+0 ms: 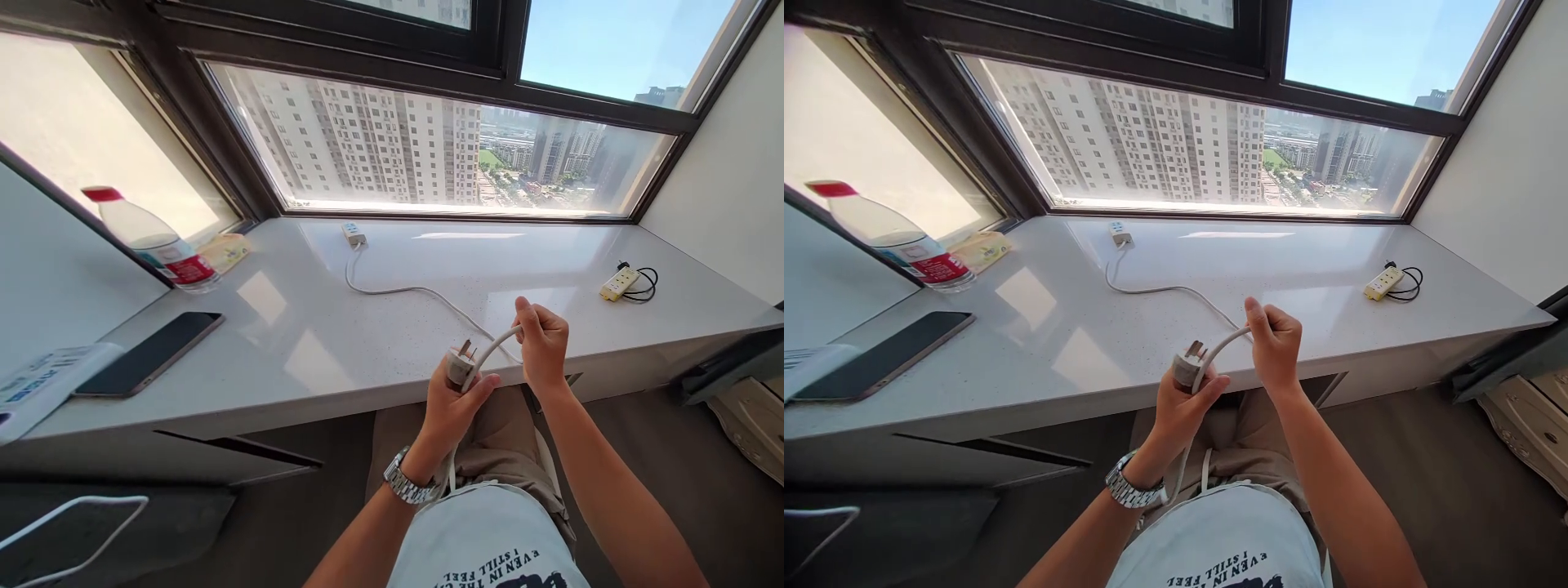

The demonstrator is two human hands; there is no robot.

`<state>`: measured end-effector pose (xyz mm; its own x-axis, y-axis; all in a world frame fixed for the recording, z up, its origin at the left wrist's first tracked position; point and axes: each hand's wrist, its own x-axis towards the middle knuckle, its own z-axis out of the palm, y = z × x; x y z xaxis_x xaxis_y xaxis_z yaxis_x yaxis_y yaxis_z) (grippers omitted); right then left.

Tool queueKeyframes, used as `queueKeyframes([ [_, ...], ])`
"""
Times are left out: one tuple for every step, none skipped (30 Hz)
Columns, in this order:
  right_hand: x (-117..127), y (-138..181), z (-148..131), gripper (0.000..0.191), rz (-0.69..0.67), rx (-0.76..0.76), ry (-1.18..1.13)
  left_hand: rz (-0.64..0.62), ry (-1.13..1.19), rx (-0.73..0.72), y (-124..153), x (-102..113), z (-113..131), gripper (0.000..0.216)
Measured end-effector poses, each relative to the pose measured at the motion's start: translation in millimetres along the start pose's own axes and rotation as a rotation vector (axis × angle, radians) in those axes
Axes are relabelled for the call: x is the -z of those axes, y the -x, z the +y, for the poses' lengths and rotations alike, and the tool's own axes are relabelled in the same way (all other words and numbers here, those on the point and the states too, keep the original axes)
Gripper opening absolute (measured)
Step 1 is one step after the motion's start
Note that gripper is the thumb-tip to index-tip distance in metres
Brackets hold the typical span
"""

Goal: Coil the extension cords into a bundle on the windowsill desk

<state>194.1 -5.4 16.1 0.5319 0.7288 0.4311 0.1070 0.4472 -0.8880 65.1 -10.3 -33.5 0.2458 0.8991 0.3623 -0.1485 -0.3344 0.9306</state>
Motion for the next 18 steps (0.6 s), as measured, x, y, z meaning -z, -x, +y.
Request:
queueKeyframes([
  [-1, 0, 1, 0.055, -0.005, -0.004, 0.005, 0.044, 0.024, -0.010, 0, 0, 2, 0.038],
  [-2, -1, 3, 0.056, -0.020, -0.011, 0.011, 0.081, 0.052, -0.018, -1, 1, 5, 0.038],
  [-3, -1, 5, 0.056, -0.044, -0.023, 0.016, 0.112, 0.086, -0.026, -2, 1, 8, 0.037],
  [-4, 0, 7, 0.057, -0.072, -0.037, 0.019, 0.144, 0.132, -0.036, -3, 2, 12, 0.037],
  [-5, 0, 10, 0.057, -0.101, -0.053, 0.024, 0.179, 0.188, -0.047, -5, 2, 16, 0.036],
  [-6, 1, 14, 0.058, -0.131, -0.072, 0.033, 0.218, 0.248, -0.061, -7, 3, 21, 0.036],
  [-8, 3, 17, 0.059, -0.165, -0.095, 0.046, 0.264, 0.302, -0.083, -10, 4, 26, 0.035],
  [-10, 4, 21, 0.059, -0.206, -0.121, 0.063, 0.315, 0.343, -0.110, -15, 5, 32, 0.034],
  [-13, 6, 25, 0.060, -0.256, -0.151, 0.078, 0.371, 0.372, -0.140, -20, 6, 37, 0.034],
  [-16, 9, 29, 0.061, -0.318, -0.182, 0.089, 0.425, 0.389, -0.165, -25, 7, 43, 0.033],
  [-19, 12, 32, 0.063, -0.386, -0.208, 0.098, 0.474, 0.401, -0.181, -31, 9, 49, 0.032],
  [-21, 15, 36, 0.065, -0.456, -0.228, 0.106, 0.520, 0.411, -0.182, -37, 11, 55, 0.032],
  [-24, 18, 40, 0.067, -0.522, -0.238, 0.120, 0.561, 0.422, -0.167, -43, 15, 59, 0.032],
  [-25, 21, 45, 0.069, -0.583, -0.239, 0.150, 0.599, 0.435, -0.141, -48, 19, 64, 0.033],
  [-26, 25, 50, 0.070, -0.637, -0.235, 0.197, 0.637, 0.450, -0.116, -54, 24, 67, 0.033],
  [-25, 28, 56, 0.072, -0.690, -0.229, 0.252, 0.675, 0.465, -0.099, -59, 31, 70, 0.034],
  [-23, 31, 62, 0.072, -0.742, -0.224, 0.307, 0.713, 0.483, -0.091, -63, 39, 72, 0.035],
  [-19, 34, 69, 0.072, -0.787, -0.214, 0.363, 0.750, 0.505, -0.088, -67, 48, 73, 0.036],
])
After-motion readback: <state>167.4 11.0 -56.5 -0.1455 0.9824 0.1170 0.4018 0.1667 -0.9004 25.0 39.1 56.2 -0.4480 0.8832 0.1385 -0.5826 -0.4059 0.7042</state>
